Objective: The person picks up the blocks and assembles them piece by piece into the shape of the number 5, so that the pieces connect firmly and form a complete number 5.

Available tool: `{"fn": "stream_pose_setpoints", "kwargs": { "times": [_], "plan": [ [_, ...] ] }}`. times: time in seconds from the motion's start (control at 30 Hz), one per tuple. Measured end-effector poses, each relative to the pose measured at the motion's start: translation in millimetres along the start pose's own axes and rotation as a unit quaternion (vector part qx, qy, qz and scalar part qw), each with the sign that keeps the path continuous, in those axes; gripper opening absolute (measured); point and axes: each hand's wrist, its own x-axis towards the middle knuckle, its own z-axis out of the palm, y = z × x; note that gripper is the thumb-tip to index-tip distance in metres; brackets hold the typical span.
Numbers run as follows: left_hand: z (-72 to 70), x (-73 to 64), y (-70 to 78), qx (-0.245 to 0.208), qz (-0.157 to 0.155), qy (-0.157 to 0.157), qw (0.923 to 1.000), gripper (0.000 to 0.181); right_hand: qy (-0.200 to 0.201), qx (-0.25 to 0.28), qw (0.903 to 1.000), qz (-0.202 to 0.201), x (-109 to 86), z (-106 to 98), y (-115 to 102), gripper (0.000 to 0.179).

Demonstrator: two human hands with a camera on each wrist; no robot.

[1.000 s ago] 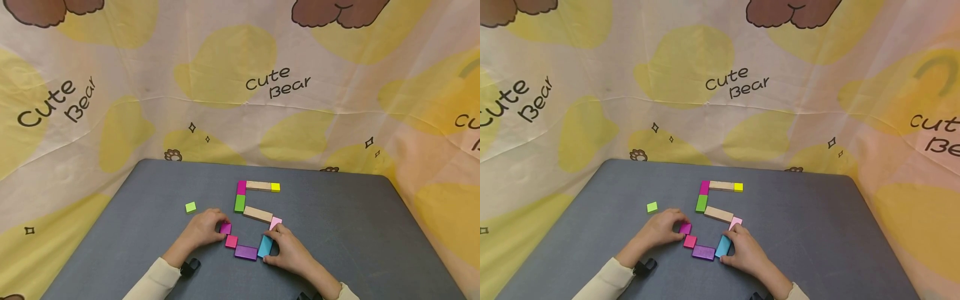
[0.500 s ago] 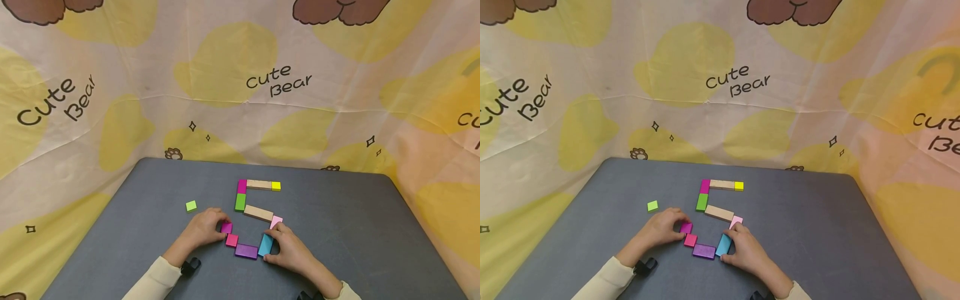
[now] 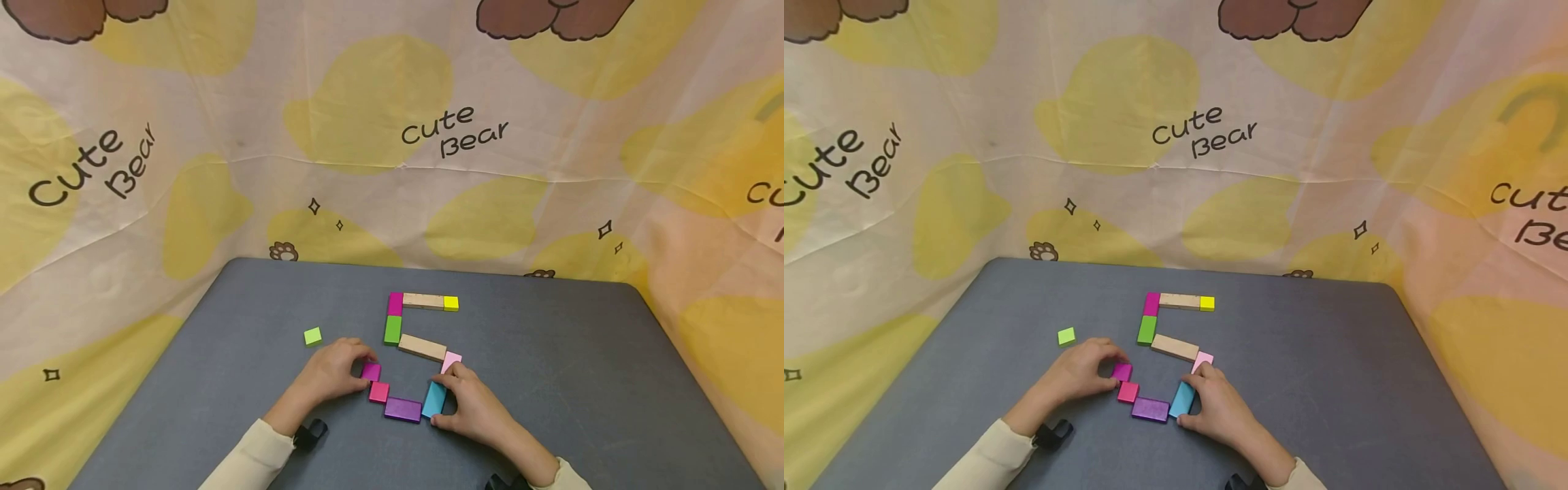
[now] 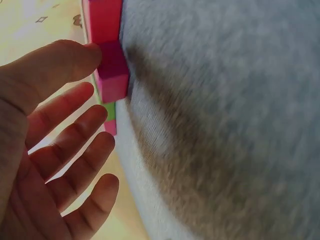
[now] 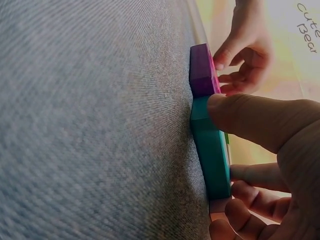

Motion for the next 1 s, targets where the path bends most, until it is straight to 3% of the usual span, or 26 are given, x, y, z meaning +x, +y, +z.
{"fn": "stream_pose_setpoints", "kwargs": {
  "times": [0.13,0.33,0.57,0.8,1.0],
  "plan": [
    [-4.8,-0.5,-3.4,0.004,0.002,0.017,0.9999,0.028,0.004,-0.002,1.0,-0.001,-0.3,-1,0,0.058],
    [-10.8,-4.3,-10.1,0.007,-0.058,0.036,0.9977,0.029,0.008,-0.005,0.9999,-0.008,-0.9,-1,0,0.058],
    [-20.8,-7.3,-25.5,0.025,-0.116,0.078,0.9899,0.031,0.011,-0.002,0.9999,-0.008,-0.9,-1,-1,0.059],
    [-29.6,-10.3,-46.1,0.024,-0.175,0.084,0.9807,0.036,0.008,-0.003,1.0,-0.003,-0.6,0,-1,0.059],
    [-28.9,-13.9,-62.4,0.021,-0.193,0.072,0.9782,0.039,0.005,-0.002,1.0,0.0,-0.6,-1,-1,0.059]
  ]
}}
